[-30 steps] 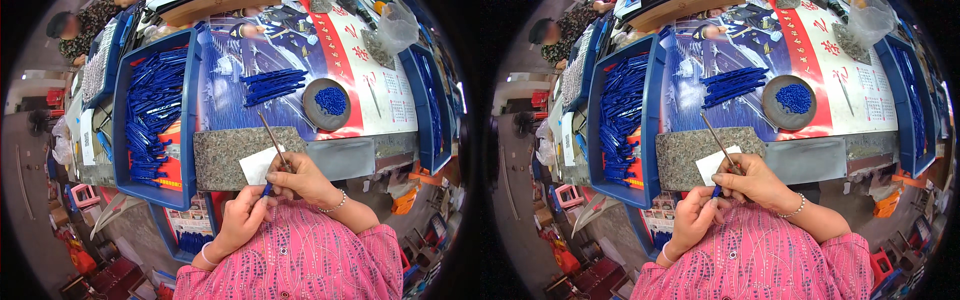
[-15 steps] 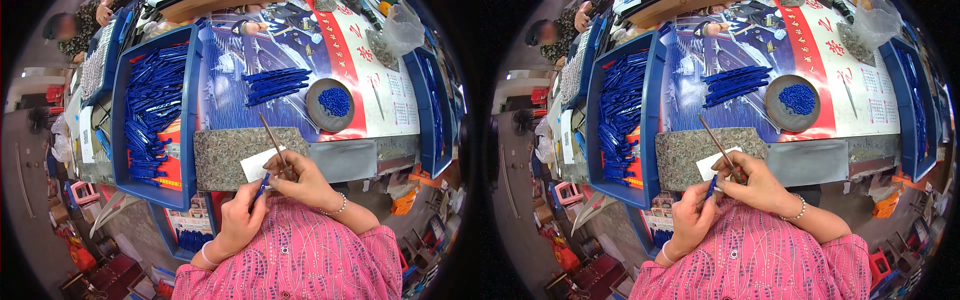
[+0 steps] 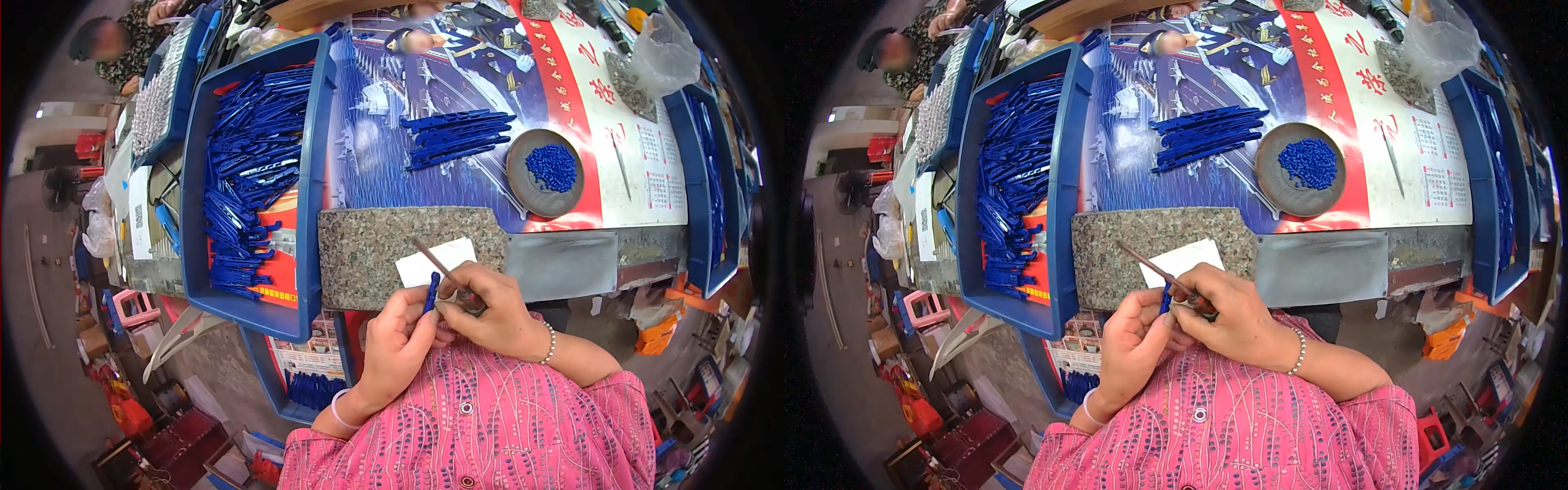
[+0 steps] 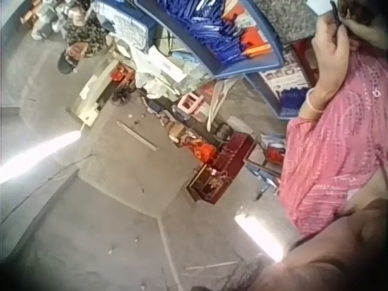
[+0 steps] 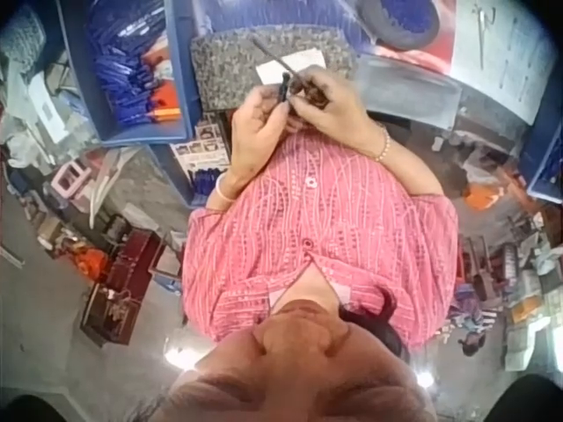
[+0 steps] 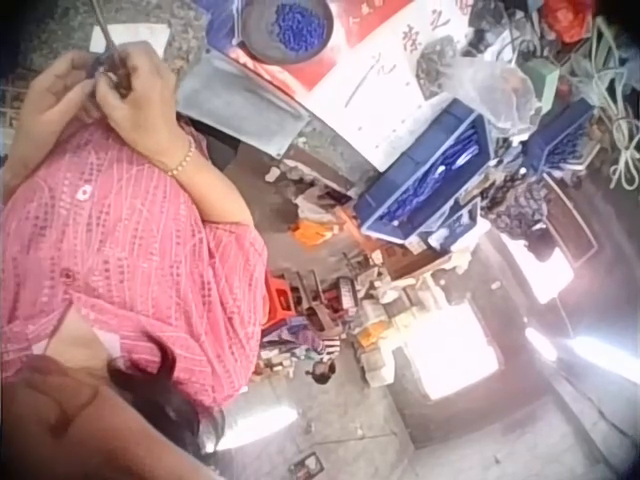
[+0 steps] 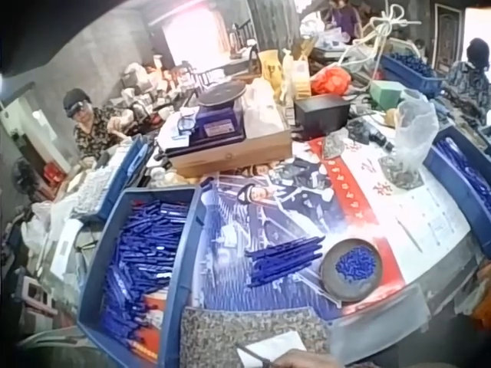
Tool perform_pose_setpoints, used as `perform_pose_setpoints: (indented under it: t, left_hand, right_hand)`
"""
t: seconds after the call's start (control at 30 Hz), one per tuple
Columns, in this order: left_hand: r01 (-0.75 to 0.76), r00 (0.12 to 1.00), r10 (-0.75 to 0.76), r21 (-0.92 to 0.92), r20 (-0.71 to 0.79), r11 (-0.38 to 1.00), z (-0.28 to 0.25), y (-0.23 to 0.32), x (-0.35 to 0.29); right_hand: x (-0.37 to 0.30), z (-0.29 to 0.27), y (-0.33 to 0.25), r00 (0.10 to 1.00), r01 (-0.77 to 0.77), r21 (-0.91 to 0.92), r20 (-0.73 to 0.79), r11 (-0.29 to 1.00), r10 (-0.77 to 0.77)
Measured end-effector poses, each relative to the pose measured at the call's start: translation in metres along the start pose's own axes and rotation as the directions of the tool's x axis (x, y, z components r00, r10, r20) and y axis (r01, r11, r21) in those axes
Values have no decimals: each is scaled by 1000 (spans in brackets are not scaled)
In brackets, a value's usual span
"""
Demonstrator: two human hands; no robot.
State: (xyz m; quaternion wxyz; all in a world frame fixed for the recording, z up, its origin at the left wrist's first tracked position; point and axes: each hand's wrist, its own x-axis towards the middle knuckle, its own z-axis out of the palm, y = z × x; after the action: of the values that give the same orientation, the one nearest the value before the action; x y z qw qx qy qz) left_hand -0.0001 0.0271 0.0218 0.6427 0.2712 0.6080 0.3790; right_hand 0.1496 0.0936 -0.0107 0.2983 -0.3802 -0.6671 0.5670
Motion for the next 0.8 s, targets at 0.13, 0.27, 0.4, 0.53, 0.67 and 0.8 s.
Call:
perform_pose_setpoints:
  t: [0.13,0.27,0.4,0.53,0.67,0.8]
  left_hand:
    - [-10,1000,12,-90,23,996,2,0,-1]
    - [-21,999,23,-38,34,999,3,2,-2]
    - [-148,988,153,140,-24,979,4,-8,-4]
    - [-309,938,343,342,-42,887,6,-10,-6]
    - [-354,906,419,445,-54,823,8,-12,-6]
    - [-378,895,444,480,-29,792,6,-14,-5]
  right_hand:
    - [0,0,1,999,44,-28,9,999,-44]
    - [0,0,1,995,100,-59,2,993,-100]
    - [0,-1,0,989,145,-79,-9,986,-146]
    - [-1,-1,2,980,200,-83,5,976,-201]
    - [-2,1,3,974,221,-87,-22,971,-224]
    - [-3,2,11,972,224,-107,-41,969,-230]
